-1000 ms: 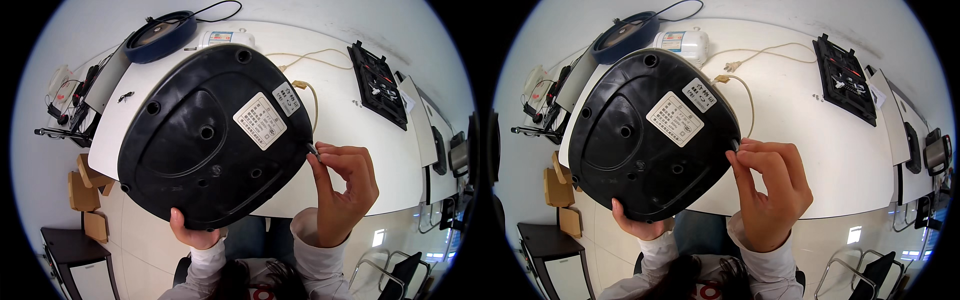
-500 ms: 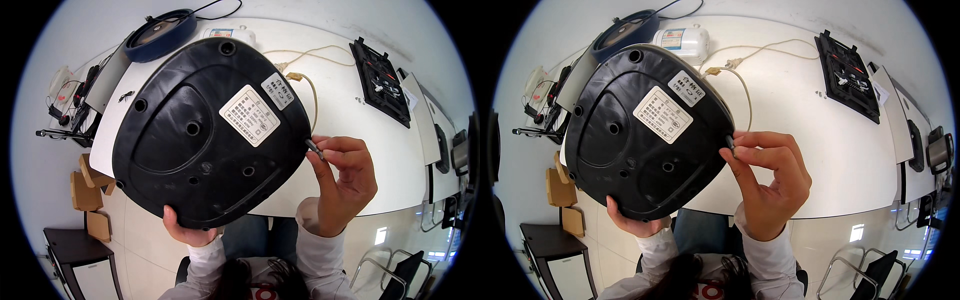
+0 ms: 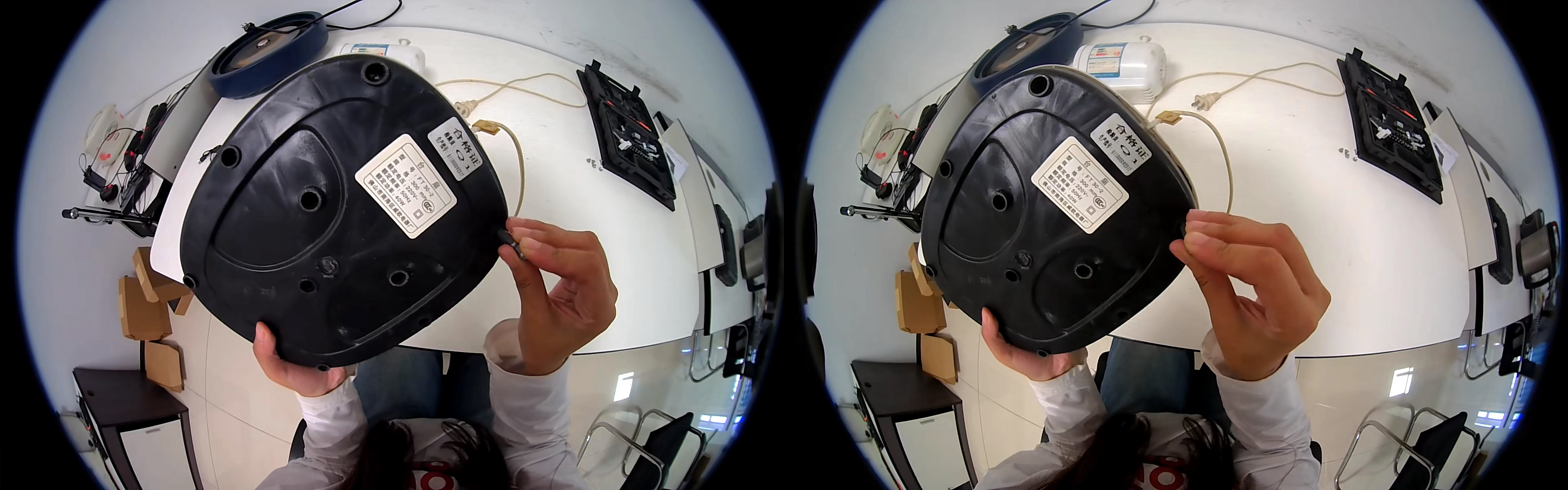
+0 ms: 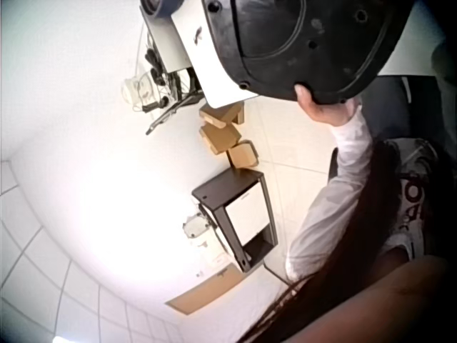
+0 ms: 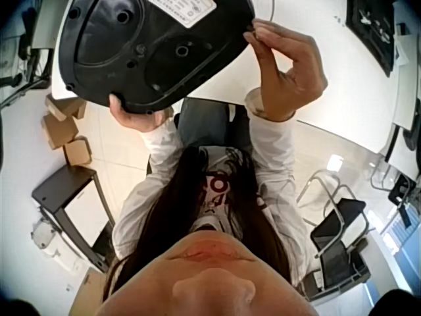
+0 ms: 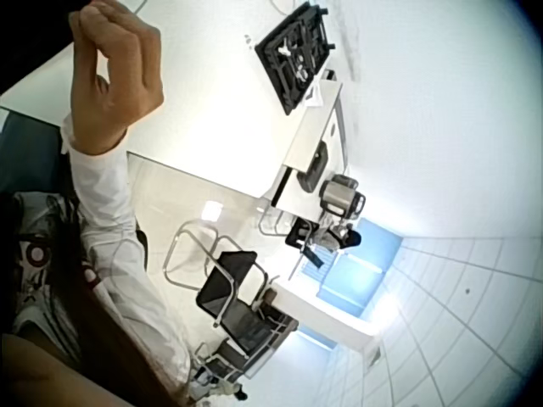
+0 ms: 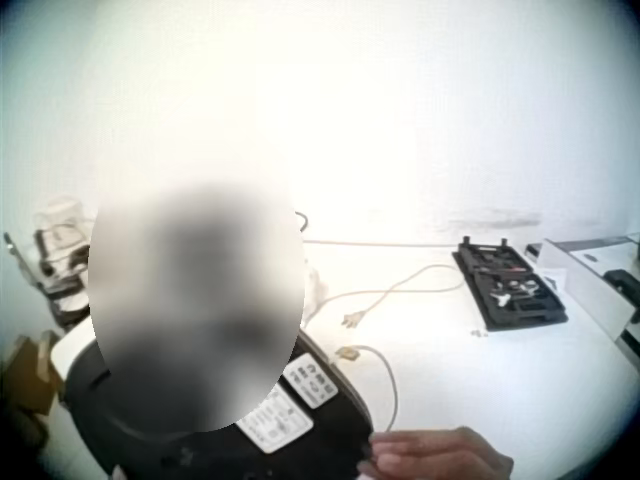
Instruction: The person assembles a small white appliance by first connecting a power cord to a motor and securing it with a screw. They then attach a black base to the motor assembly and fasten it using a manual screwdriver and later a power drill. The task is performed at a white table in a workshop-like room.
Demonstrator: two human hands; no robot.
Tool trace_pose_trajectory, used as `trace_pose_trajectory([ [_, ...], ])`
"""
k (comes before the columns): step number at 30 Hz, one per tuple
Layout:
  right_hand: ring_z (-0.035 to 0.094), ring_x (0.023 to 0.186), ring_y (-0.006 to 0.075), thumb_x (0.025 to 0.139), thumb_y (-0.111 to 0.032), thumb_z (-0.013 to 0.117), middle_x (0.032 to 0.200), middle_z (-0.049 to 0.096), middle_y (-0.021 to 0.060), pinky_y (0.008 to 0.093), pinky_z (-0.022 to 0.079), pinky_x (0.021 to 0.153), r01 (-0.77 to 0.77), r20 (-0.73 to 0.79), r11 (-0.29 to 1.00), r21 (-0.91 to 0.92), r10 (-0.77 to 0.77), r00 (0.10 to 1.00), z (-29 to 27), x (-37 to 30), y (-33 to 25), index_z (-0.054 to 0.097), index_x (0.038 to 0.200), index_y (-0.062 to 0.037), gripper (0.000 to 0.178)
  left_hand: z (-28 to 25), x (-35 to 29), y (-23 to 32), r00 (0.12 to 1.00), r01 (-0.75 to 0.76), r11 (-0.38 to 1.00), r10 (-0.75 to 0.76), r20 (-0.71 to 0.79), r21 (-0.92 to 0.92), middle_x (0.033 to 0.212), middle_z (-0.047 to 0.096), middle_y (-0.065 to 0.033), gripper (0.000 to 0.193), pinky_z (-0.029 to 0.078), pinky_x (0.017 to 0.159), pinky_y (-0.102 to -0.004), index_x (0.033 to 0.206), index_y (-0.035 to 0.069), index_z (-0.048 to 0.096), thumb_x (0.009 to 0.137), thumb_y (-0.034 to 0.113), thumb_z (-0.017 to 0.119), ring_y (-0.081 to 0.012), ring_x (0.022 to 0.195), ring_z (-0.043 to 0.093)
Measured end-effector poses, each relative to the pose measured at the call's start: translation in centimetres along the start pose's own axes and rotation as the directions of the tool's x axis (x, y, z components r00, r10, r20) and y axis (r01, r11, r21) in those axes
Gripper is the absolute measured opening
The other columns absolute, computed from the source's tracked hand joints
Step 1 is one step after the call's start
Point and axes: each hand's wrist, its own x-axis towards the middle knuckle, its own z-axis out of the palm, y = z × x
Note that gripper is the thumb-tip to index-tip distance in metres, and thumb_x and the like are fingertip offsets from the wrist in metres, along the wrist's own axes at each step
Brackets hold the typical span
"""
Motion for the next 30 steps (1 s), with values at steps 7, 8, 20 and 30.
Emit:
trace_pose_trajectory([
  [7, 0.066, 0.076, 0.0219, 0.064, 0.010, 0.069, 0.081, 0.065, 0.0119, 0.0258, 0.055, 0.062, 0.092, 0.109, 0.995, 0.025, -0.094, 0.990, 0.0, 1.0, -0.2, 0.066, 0.082, -0.0010, 0.021, 0.7, 1.1, 1.0, 0.992, 0.121, 0.974, -0.111, 0.063, -0.190, 0.124, 0.046, -0.0139, 0.051, 0.045, 0.092, -0.0390, 0.124, 0.005, 0.039, 0.081, 0.028, 0.056, -0.0273, 0.108, 0.051],
  [8, 0.066, 0.076, 0.0215, 0.065, 0.009, 0.069, 0.081, 0.065, 0.0118, 0.0256, 0.055, 0.062, 0.102, 0.133, 0.995, 0.019, -0.104, 0.986, -0.1, 1.4, -0.2, 0.066, 0.083, -0.0008, 0.021, 0.8, 1.4, 1.2, 0.985, 0.161, 0.962, -0.142, 0.101, -0.222, 0.122, 0.048, -0.0130, 0.048, 0.046, 0.091, -0.0392, 0.122, 0.005, 0.042, 0.082, 0.029, 0.054, -0.0268, 0.107, 0.053],
  [20, 0.066, 0.077, 0.0233, 0.068, -0.001, 0.064, 0.079, 0.065, 0.0100, 0.0280, 0.056, 0.068, 0.358, 0.566, 0.925, 0.125, -0.363, 0.740, -2.2, 4.4, 0.5, 0.065, 0.078, -0.0004, 0.010, 1.7, 4.6, 3.1, 0.984, 0.138, 0.990, -0.134, 0.119, -0.025, 0.121, 0.053, -0.0114, 0.045, 0.047, 0.090, -0.0451, 0.121, 0.006, 0.047, 0.081, 0.027, 0.053, -0.0296, 0.104, 0.055],
  [30, 0.061, 0.097, 0.0154, 0.074, -0.007, 0.060, 0.097, 0.062, 0.0043, 0.0232, 0.053, 0.065, 0.727, 0.790, 0.640, 0.249, -0.568, 0.230, -4.6, 4.5, 1.7, 0.059, 0.090, -0.0060, 0.017, 8.3, 9.8, 7.9, 0.664, 0.302, 0.863, -0.495, 0.561, 0.404, 0.095, 0.064, -0.0127, 0.036, 0.049, 0.078, -0.0270, 0.104, -0.004, 0.057, 0.080, 0.022, 0.058, -0.0180, 0.084, 0.063],
])
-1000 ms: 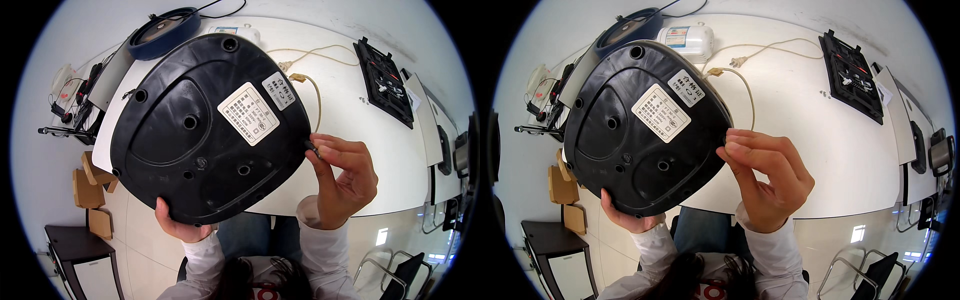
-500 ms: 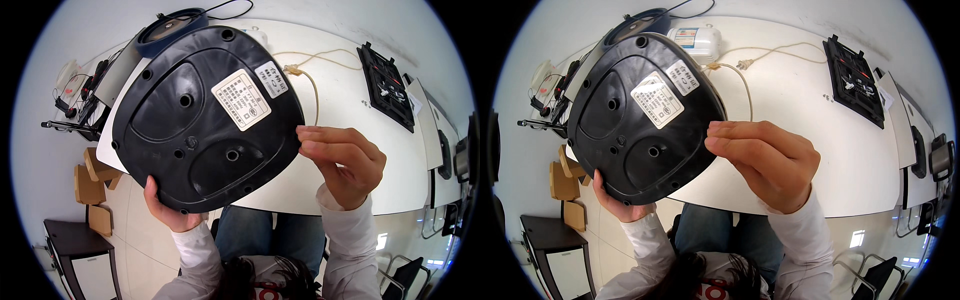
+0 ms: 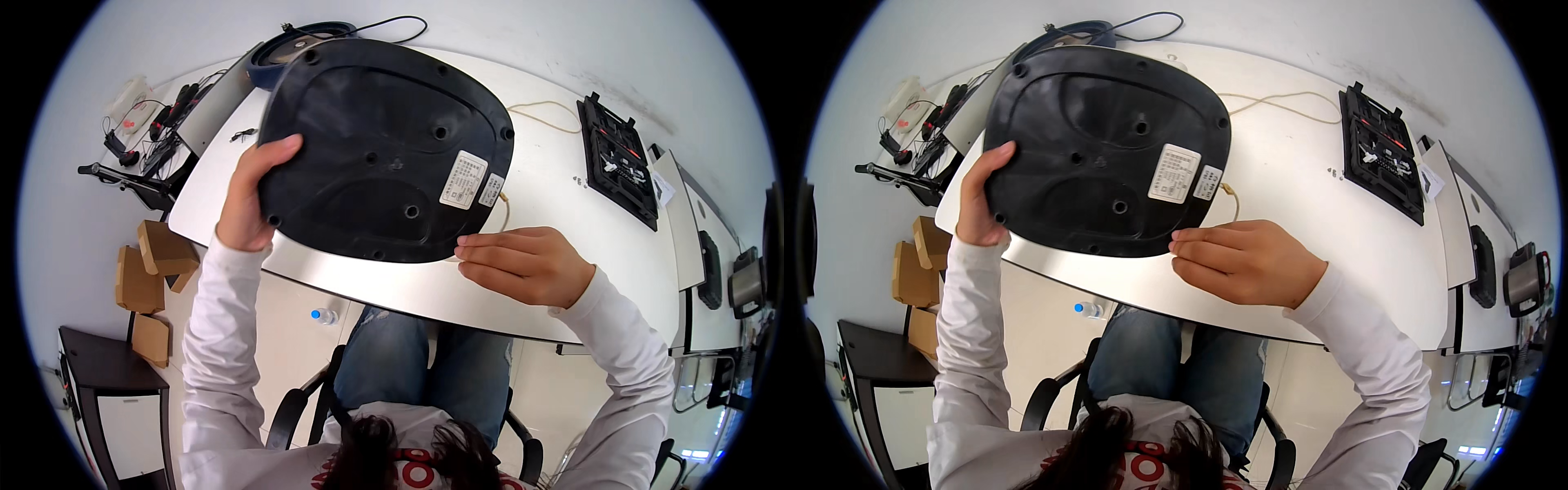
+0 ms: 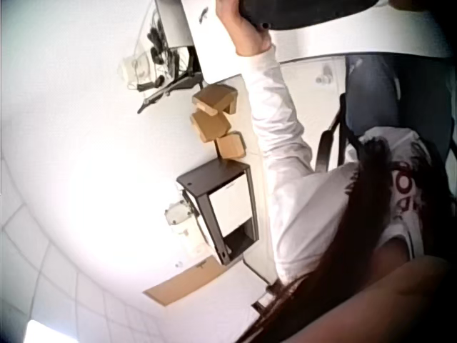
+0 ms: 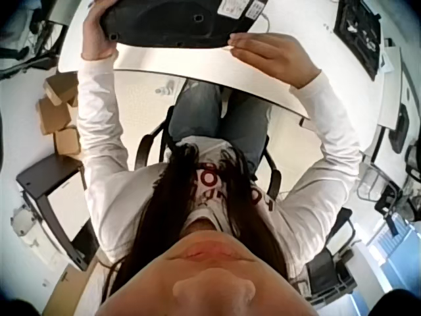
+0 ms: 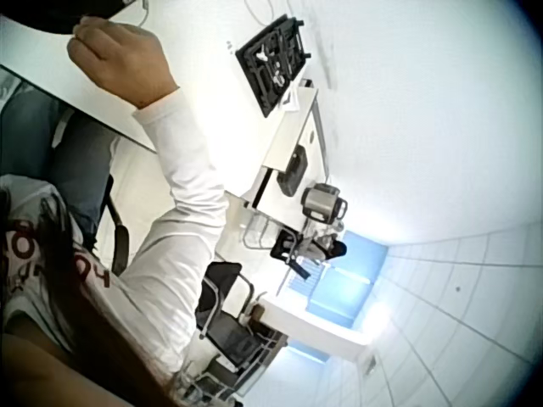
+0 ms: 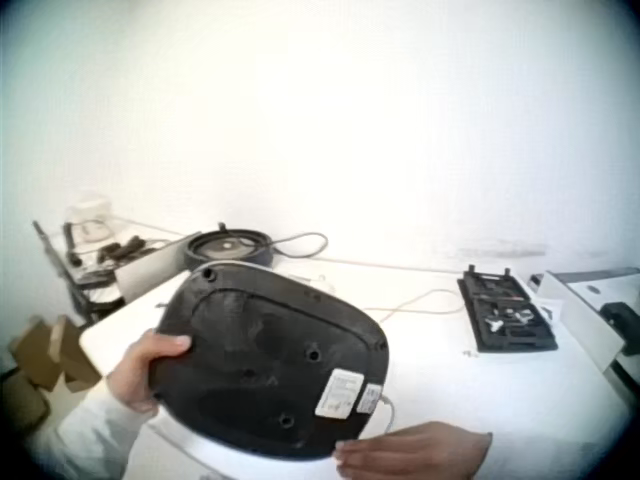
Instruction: The person assembles a small white appliance by first connecting a power cord to a motor and securing it with a screw. They then attach a black base to the motor assembly and fasten it using a manual screwdriver and later a power drill. The task is performed at a white table in a workshop-like room.
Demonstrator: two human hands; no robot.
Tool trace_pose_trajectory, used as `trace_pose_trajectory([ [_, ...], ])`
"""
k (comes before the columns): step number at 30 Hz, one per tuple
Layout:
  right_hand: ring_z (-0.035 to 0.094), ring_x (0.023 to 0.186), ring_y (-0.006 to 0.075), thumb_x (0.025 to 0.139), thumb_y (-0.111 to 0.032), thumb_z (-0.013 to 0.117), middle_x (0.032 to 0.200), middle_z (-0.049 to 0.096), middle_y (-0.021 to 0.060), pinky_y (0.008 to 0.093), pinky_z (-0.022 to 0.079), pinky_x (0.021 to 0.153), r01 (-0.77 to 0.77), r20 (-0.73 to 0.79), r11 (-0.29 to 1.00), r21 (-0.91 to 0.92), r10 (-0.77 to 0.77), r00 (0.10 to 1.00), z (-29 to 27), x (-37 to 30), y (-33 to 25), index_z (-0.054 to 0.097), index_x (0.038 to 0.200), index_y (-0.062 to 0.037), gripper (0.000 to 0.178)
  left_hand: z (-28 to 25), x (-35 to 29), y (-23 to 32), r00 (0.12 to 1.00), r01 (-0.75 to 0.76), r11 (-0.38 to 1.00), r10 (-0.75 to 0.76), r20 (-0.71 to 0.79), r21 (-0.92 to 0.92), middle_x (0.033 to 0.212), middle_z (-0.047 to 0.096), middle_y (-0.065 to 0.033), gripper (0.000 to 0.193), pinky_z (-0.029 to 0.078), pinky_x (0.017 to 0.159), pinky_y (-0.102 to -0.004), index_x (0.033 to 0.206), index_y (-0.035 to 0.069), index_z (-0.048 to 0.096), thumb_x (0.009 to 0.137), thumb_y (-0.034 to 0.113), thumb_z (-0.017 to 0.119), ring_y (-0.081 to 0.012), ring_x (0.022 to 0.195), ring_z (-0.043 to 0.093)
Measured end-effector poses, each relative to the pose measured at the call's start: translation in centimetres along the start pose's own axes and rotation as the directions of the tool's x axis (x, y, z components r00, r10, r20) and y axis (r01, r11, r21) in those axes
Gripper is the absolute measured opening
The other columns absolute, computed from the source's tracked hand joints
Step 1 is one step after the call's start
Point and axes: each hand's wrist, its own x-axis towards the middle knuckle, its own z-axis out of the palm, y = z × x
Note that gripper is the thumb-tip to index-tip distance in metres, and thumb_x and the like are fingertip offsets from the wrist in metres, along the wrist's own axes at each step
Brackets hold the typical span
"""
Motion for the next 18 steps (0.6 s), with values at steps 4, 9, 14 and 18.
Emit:
trace_pose_trajectory([
  [4, 0.060, 0.095, 0.0163, 0.073, -0.007, 0.060, 0.096, 0.062, 0.0044, 0.0223, 0.052, 0.066, -0.131, -0.044, 0.983, -0.131, 0.126, 0.991, 0.7, -1.3, -0.8, 0.060, 0.090, -0.0052, 0.017, 2.2, -0.9, -0.1, 0.997, -0.081, 0.981, 0.079, 0.021, 0.178, 0.095, 0.063, -0.0126, 0.042, 0.048, 0.074, -0.0238, 0.107, -0.006, 0.054, 0.079, 0.025, 0.059, -0.0167, 0.083, 0.062],
  [9, 0.058, 0.075, 0.0151, 0.071, -0.006, 0.061, 0.086, 0.060, 0.0040, 0.0221, 0.049, 0.058, -0.272, -0.134, 0.894, -0.355, 0.240, 0.962, 0.7, -1.7, -2.2, 0.060, 0.090, -0.0018, 0.020, 3.2, -1.8, -1.4, 0.991, -0.127, 0.983, 0.131, -0.020, 0.135, 0.099, 0.062, -0.0133, 0.046, 0.048, 0.077, -0.0246, 0.110, -0.005, 0.052, 0.078, 0.026, 0.061, -0.0177, 0.085, 0.061],
  [14, 0.049, 0.059, 0.0114, 0.068, -0.005, 0.061, 0.068, 0.049, 0.0021, 0.0208, 0.041, 0.047, -0.235, 0.080, 0.784, -0.574, 0.339, 0.937, 0.1, -1.6, -2.5, 0.058, 0.083, 0.0000, 0.016, 4.6, -1.5, -1.2, 0.990, -0.137, 0.974, 0.131, 0.047, 0.179, 0.096, 0.062, -0.0113, 0.043, 0.047, 0.074, -0.0241, 0.108, -0.005, 0.053, 0.078, 0.025, 0.062, -0.0160, 0.084, 0.061],
  [18, 0.049, 0.056, 0.0100, 0.068, -0.007, 0.061, 0.063, 0.047, 0.0024, 0.0206, 0.039, 0.043, -0.209, 0.255, 0.667, -0.715, 0.527, 0.811, 0.9, -1.6, -3.0, 0.052, 0.074, -0.0035, 0.011, 5.7, -0.3, -0.8, 0.986, -0.130, 0.966, 0.103, 0.132, 0.222, 0.092, 0.062, -0.0099, 0.038, 0.047, 0.072, -0.0240, 0.102, -0.004, 0.056, 0.078, 0.023, 0.064, -0.0145, 0.081, 0.060],
])
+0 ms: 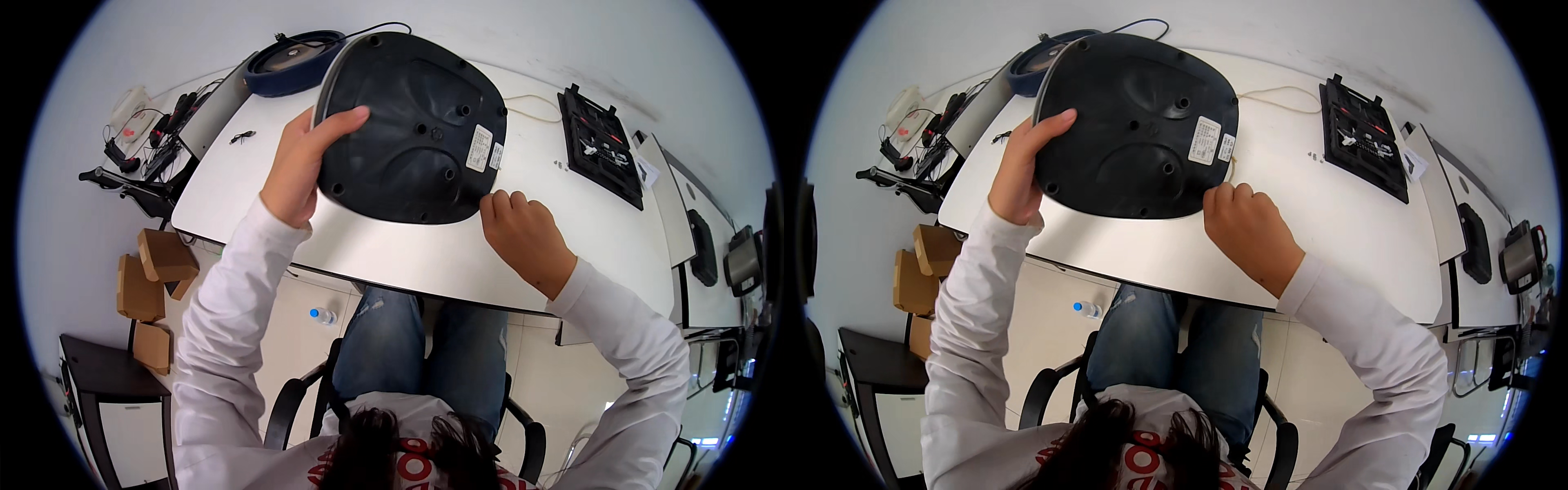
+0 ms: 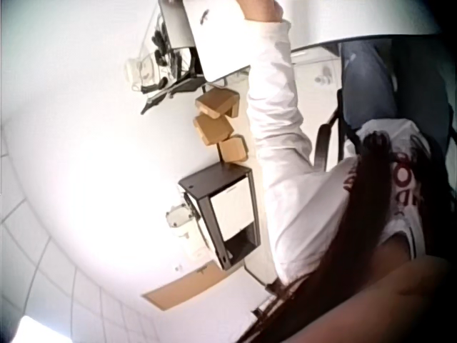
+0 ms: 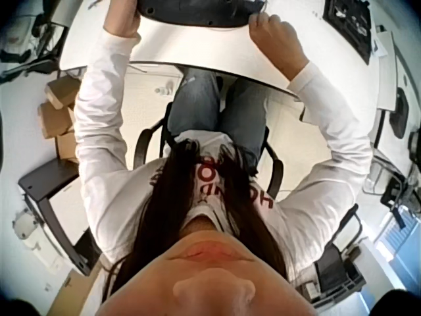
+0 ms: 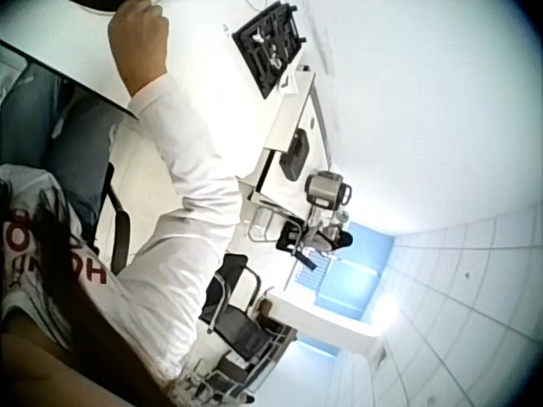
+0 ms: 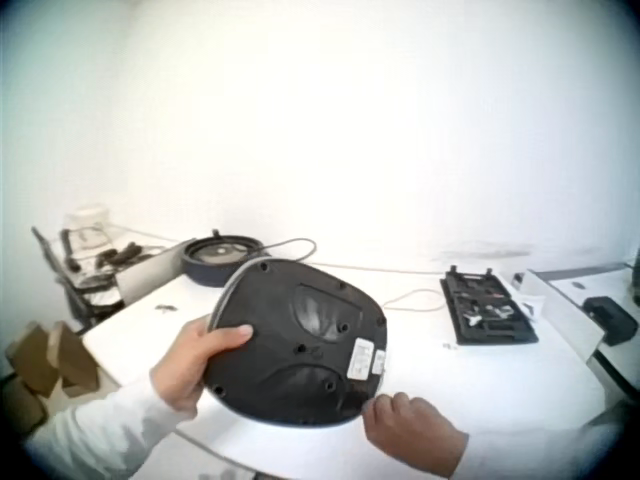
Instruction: The person assembles a small white appliance by first connecting a power cord to a motor and securing it with a screw. They then attach a black base to the motor assembly and fasten it using a manual screwdriver and later a power drill. The task is performed at a white table in a workshop-like room.
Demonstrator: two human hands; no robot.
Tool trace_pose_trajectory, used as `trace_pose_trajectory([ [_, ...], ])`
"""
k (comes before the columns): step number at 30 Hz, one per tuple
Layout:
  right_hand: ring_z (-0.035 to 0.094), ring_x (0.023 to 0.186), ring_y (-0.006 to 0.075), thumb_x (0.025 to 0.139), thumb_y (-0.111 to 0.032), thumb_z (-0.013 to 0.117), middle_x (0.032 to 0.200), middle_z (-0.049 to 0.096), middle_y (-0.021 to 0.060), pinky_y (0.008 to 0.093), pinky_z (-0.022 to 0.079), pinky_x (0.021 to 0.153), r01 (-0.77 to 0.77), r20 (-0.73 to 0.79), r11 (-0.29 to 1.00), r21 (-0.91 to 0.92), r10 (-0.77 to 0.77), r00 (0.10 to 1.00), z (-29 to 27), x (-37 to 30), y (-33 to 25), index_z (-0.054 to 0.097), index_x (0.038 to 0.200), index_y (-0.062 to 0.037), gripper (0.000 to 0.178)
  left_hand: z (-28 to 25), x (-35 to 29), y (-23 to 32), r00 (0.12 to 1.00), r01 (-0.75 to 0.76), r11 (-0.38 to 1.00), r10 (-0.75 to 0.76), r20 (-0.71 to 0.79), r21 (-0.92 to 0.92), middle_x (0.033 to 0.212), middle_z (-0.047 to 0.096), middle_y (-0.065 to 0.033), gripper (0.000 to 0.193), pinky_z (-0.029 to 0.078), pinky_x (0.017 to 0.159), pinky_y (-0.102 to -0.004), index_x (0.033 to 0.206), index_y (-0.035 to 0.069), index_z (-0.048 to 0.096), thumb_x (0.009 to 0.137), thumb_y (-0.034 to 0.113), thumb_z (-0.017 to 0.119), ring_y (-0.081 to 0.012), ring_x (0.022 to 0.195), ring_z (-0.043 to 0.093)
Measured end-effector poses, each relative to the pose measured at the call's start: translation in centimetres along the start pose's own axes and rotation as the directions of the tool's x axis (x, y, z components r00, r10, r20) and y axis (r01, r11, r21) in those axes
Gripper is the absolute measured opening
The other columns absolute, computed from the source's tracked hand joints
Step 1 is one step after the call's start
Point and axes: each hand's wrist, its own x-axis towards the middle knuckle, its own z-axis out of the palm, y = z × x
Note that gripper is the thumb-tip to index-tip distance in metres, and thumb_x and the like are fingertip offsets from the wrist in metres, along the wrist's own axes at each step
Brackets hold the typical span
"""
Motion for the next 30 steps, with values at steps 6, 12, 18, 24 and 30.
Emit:
trace_pose_trajectory([
  [6, 0.056, 0.055, 0.0138, 0.071, -0.008, 0.059, 0.062, 0.050, 0.0031, 0.0241, 0.043, 0.043, -0.002, 0.074, 0.991, 0.136, -0.008, 0.997, 2.5, -1.1, -0.2, 0.050, 0.079, -0.0048, 0.013, 2.5, 0.4, -0.7, 0.997, -0.041, 0.989, 0.032, 0.064, 0.139, 0.090, 0.063, -0.0107, 0.042, 0.049, 0.069, -0.0251, 0.101, -0.005, 0.057, 0.074, 0.025, 0.067, -0.0158, 0.076, 0.062],
  [12, 0.057, 0.052, 0.0168, 0.088, -0.016, 0.048, 0.055, 0.047, 0.0054, 0.0257, 0.044, 0.048, -0.283, 0.280, 0.858, 0.429, 0.171, 0.945, 3.0, -1.0, -0.9, 0.051, 0.081, -0.0028, 0.016, 2.6, -0.3, -0.8, 0.995, -0.016, 0.977, -0.005, 0.097, 0.214, 0.095, 0.062, -0.0098, 0.042, 0.045, 0.076, -0.0240, 0.105, -0.003, 0.055, 0.076, 0.026, 0.065, -0.0149, 0.084, 0.059],
  [18, 0.028, 0.044, 0.0064, 0.095, -0.019, 0.039, 0.053, 0.031, -0.0030, 0.0223, 0.023, 0.040, -0.669, 0.767, -0.689, 0.279, -0.259, 0.587, 4.0, -0.9, 0.3, 0.047, 0.078, -0.0048, 0.023, 2.6, -1.9, -1.8, 0.998, -0.058, 0.986, 0.052, 0.046, 0.155, 0.090, 0.063, -0.0106, 0.042, 0.048, 0.072, -0.0253, 0.104, -0.004, 0.056, 0.074, 0.024, 0.068, -0.0151, 0.079, 0.060],
  [24, 0.018, 0.046, 0.0046, 0.095, -0.020, 0.037, 0.056, 0.023, -0.0059, 0.0205, 0.015, 0.041, -0.337, 0.792, -0.938, -0.078, -0.264, 0.550, 3.2, -1.7, -2.8, 0.043, 0.078, -0.0067, 0.023, 1.7, -4.5, -4.0, 0.986, -0.158, 0.979, 0.163, -0.027, 0.132, 0.091, 0.062, -0.0084, 0.038, 0.046, 0.073, -0.0243, 0.104, -0.003, 0.056, 0.075, 0.019, 0.068, -0.0126, 0.080, 0.058],
  [30, 0.032, 0.046, 0.0064, 0.095, -0.024, 0.039, 0.054, 0.035, -0.0031, 0.0213, 0.027, 0.042, -0.664, 0.798, -0.599, 0.448, -0.068, 0.599, 3.0, -1.4, -1.9, 0.049, 0.082, -0.0047, 0.025, 1.1, -6.0, -5.5, 0.972, -0.183, 0.972, 0.202, -0.123, 0.144, 0.092, 0.061, -0.0076, 0.038, 0.043, 0.076, -0.0244, 0.105, -0.003, 0.055, 0.077, 0.019, 0.067, -0.0127, 0.083, 0.055],
])
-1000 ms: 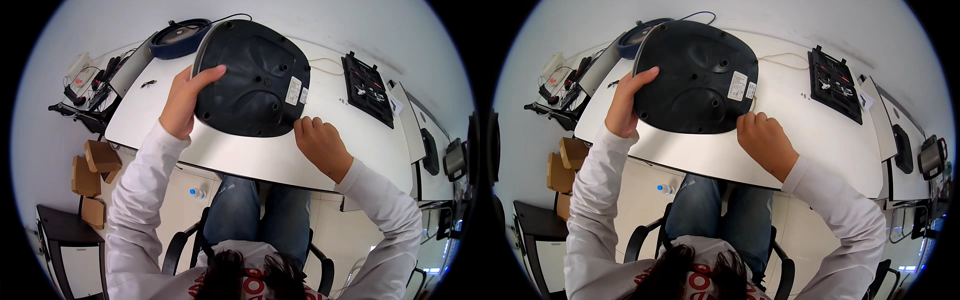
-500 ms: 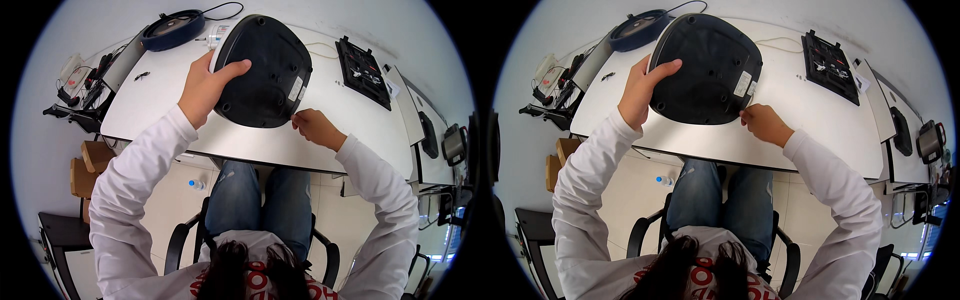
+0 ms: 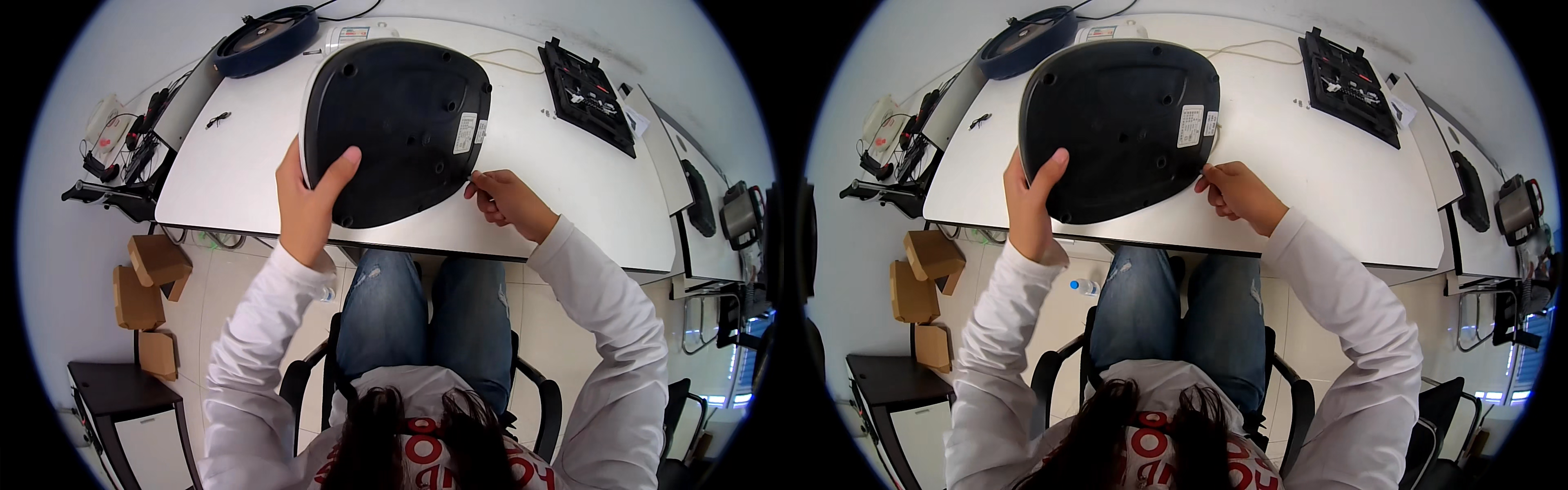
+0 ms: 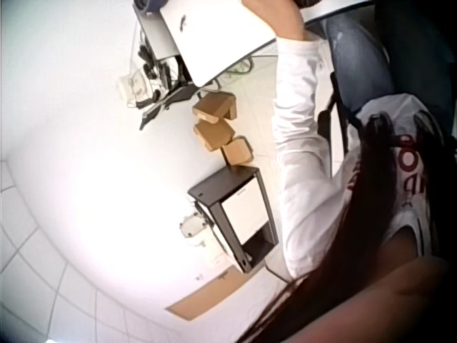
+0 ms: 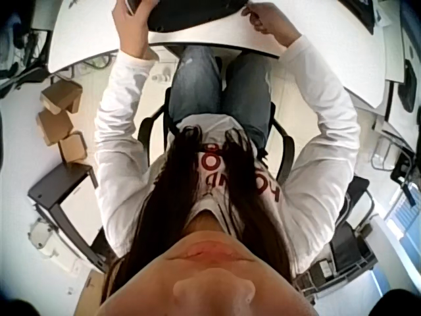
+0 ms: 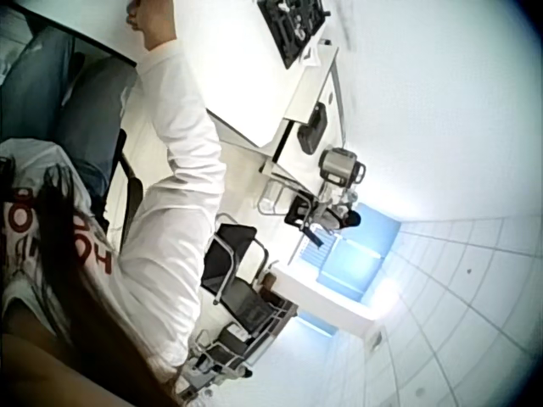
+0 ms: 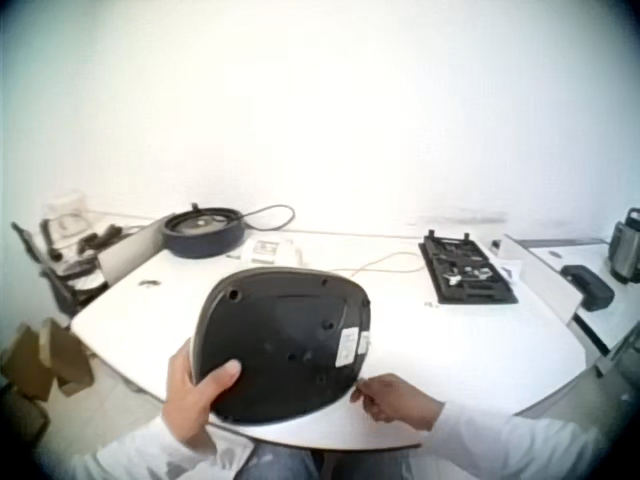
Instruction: The person assembles a small white appliance by first connecting a power cord to a motor and securing it with a screw. They then attach a black base to the motor assembly and fasten it using a manual screwdriver and later a power drill. The task is performed at a white table in a workshop-like room.
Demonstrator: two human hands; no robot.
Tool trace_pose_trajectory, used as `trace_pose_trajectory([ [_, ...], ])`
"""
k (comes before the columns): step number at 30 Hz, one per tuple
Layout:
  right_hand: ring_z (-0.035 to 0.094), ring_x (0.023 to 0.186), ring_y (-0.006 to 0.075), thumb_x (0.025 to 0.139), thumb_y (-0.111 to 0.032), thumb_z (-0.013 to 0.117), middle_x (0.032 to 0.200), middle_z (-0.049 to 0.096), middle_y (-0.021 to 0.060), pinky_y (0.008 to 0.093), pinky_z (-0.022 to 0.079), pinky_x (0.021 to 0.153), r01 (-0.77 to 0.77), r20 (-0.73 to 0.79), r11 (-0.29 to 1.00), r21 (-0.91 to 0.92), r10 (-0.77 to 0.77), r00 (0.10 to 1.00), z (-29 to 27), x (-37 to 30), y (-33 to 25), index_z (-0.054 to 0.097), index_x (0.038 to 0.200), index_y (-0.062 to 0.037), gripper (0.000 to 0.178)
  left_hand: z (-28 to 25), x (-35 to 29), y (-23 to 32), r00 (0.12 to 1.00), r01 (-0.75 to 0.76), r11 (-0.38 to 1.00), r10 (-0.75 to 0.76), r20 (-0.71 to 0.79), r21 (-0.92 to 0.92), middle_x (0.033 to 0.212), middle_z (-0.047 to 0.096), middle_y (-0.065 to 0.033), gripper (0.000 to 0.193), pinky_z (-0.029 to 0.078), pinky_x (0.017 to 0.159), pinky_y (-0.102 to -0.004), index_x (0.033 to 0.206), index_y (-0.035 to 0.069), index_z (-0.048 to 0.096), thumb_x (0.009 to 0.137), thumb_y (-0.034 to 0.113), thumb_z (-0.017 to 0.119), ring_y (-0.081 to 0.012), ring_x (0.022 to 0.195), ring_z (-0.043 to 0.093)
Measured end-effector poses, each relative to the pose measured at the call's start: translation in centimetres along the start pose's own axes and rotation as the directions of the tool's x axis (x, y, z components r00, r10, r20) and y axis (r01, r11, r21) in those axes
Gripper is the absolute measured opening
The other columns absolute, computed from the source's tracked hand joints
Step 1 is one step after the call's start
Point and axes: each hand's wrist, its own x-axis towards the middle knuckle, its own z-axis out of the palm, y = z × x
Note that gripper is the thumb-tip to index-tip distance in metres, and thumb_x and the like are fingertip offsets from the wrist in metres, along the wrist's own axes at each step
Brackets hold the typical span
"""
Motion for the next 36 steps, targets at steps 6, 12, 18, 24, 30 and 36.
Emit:
trace_pose_trajectory([
  [6, 0.058, 0.065, 0.0329, 0.092, -0.025, 0.043, 0.066, 0.058, 0.0149, 0.0400, 0.045, 0.059, 0.212, -0.010, 0.372, -0.904, -0.512, 0.859, 0.1, -0.4, -0.4, 0.047, 0.081, -0.0013, 0.027, 0.1, -2.6, -2.5, 0.984, -0.100, 0.995, 0.097, -0.150, -0.019, 0.098, 0.059, -0.0091, 0.040, 0.041, 0.079, -0.0261, 0.109, -0.003, 0.052, 0.077, 0.018, 0.067, -0.0149, 0.088, 0.053],
  [12, 0.059, 0.061, 0.0278, 0.083, -0.014, 0.050, 0.071, 0.056, 0.0101, 0.0360, 0.047, 0.055, 0.076, 0.123, -0.100, -0.992, -0.657, 0.744, -0.2, -0.4, -0.5, 0.046, 0.083, -0.0043, 0.010, 0.8, -4.3, -4.5, 0.969, -0.088, 0.996, 0.080, -0.233, -0.024, 0.101, 0.056, -0.0110, 0.048, 0.041, 0.082, -0.0290, 0.114, -0.002, 0.048, 0.076, 0.021, 0.066, -0.0186, 0.092, 0.052],
  [18, 0.057, 0.058, 0.0211, 0.079, -0.011, 0.053, 0.068, 0.050, 0.0061, 0.0337, 0.045, 0.053, 0.031, 0.292, -0.365, -0.930, -0.686, 0.666, -0.8, 1.1, -0.5, 0.048, 0.086, -0.0065, 0.010, 2.3, -6.1, -7.5, 0.949, -0.097, 0.995, 0.085, -0.305, -0.025, 0.116, 0.046, -0.0144, 0.069, 0.039, 0.088, -0.0330, 0.125, 0.000, 0.036, 0.069, 0.023, 0.069, -0.0232, 0.106, 0.046],
  [24, 0.057, 0.057, 0.0202, 0.078, -0.012, 0.054, 0.066, 0.051, 0.0058, 0.0331, 0.045, 0.052, 0.041, 0.313, -0.385, -0.922, -0.680, 0.663, -1.7, 2.1, -0.8, 0.049, 0.084, -0.0059, 0.010, 1.9, -6.3, -9.3, 0.963, -0.111, 0.993, 0.100, -0.251, -0.032, 0.117, 0.045, -0.0158, 0.072, 0.039, 0.089, -0.0328, 0.125, -0.003, 0.033, 0.067, 0.021, 0.069, -0.0237, 0.106, 0.046],
  [30, 0.038, 0.043, 0.0112, 0.091, -0.018, 0.046, 0.053, 0.039, -0.0021, 0.0235, 0.035, 0.045, 0.177, -0.118, 0.840, -0.514, -0.273, 0.955, -2.6, 2.7, -1.5, 0.050, 0.084, -0.0059, 0.014, 1.2, -6.1, -9.7, 0.970, -0.080, 0.995, 0.066, -0.233, -0.053, 0.117, 0.044, -0.0164, 0.076, 0.040, 0.089, -0.0326, 0.126, -0.003, 0.031, 0.065, 0.019, 0.070, -0.0246, 0.106, 0.047],
  [36, 0.032, 0.045, 0.0082, 0.095, -0.025, 0.041, 0.054, 0.041, -0.0023, 0.0223, 0.031, 0.045, -0.065, 0.022, 0.982, 0.179, 0.062, 0.998, -3.3, 2.8, -2.2, 0.052, 0.076, -0.0046, 0.030, 0.9, -6.4, -10.2, 0.968, -0.107, 0.994, 0.099, -0.230, -0.019, 0.118, 0.044, -0.0174, 0.074, 0.041, 0.088, -0.0326, 0.126, -0.004, 0.031, 0.065, 0.015, 0.069, -0.0252, 0.106, 0.048],
])
